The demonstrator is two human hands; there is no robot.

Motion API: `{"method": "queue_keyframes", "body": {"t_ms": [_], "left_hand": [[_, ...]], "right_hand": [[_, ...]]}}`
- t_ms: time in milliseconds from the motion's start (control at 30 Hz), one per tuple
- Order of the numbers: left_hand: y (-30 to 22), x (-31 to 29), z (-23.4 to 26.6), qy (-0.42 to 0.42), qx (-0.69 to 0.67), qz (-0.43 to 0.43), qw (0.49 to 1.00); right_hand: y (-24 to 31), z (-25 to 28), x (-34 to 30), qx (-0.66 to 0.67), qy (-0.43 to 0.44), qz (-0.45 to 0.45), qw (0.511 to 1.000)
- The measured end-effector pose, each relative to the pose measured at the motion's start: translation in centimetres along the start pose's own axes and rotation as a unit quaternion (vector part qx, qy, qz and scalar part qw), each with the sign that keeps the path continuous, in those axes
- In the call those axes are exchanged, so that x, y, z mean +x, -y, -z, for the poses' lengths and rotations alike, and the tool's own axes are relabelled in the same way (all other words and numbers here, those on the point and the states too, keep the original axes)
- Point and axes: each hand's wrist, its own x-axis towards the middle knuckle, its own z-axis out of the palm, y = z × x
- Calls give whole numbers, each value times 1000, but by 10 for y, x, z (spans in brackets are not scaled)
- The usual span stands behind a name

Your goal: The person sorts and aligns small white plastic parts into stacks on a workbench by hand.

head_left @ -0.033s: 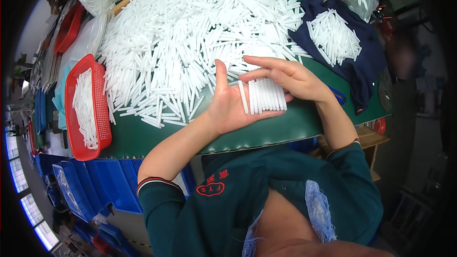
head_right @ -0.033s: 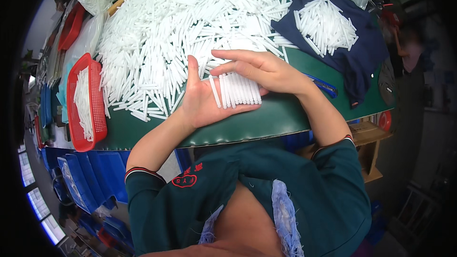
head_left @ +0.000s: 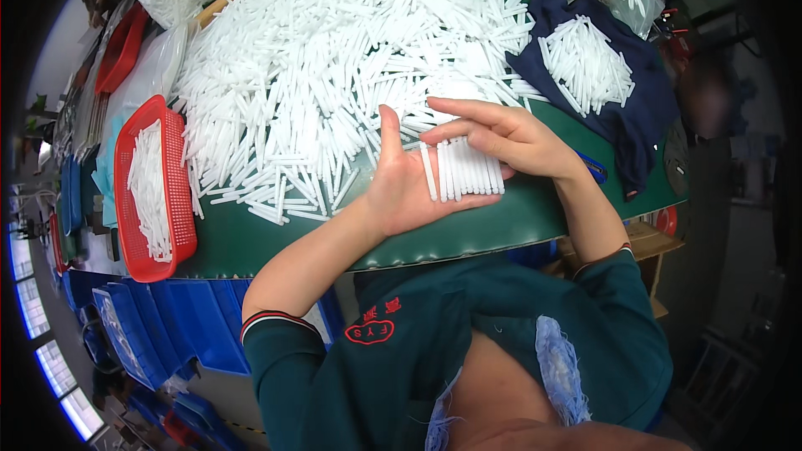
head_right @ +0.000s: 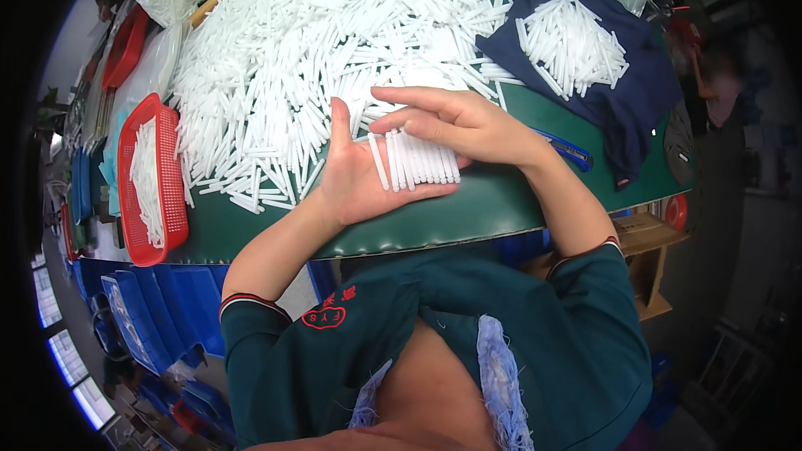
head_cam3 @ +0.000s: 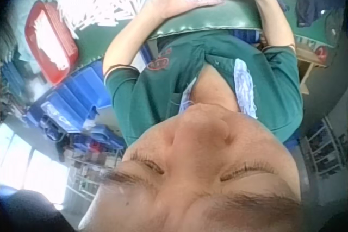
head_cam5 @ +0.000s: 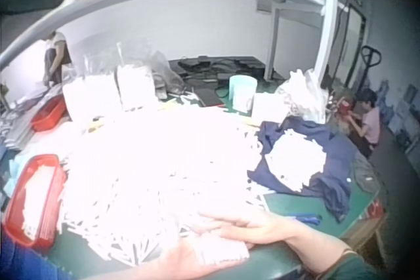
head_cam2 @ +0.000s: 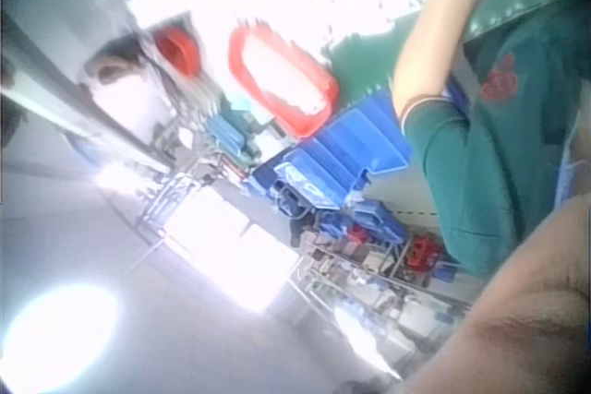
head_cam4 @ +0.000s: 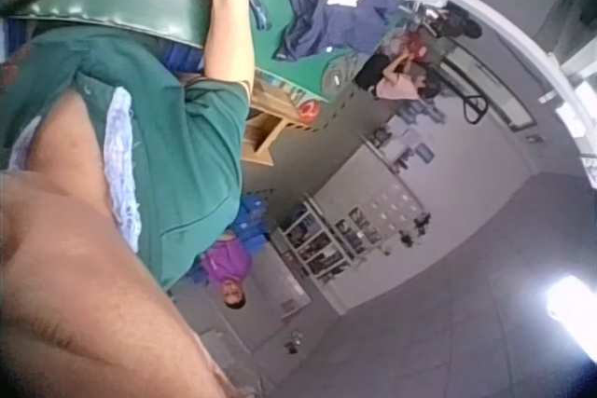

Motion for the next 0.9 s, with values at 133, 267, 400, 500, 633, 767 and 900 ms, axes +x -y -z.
{"method": "queue_keyframes", "body": {"t_ms": [133,267,400,500,633,767,900], "left_hand": [[0,0,0,-37,-15,-6,999],[1,0,-1,-61,8,-7,998],[-1,0,18,76,-73,0,994],[-6,-3,17,56,-83,-23,995],[-5,-1,2,-61,-35,-37,997],[-6,-1,18,43,-90,-26,995],[-3,1,3,-73,6,-33,997]], "right_hand": [[-2,-7,4,-156,-41,63,985],[6,-9,4,-199,-37,-45,978],[-1,-8,2,-272,-43,107,955],[5,-14,1,-460,-54,255,849],[-9,-13,1,-486,-69,254,833],[-5,-17,3,-490,-90,273,823],[-2,-24,5,-486,-101,281,821]]}}
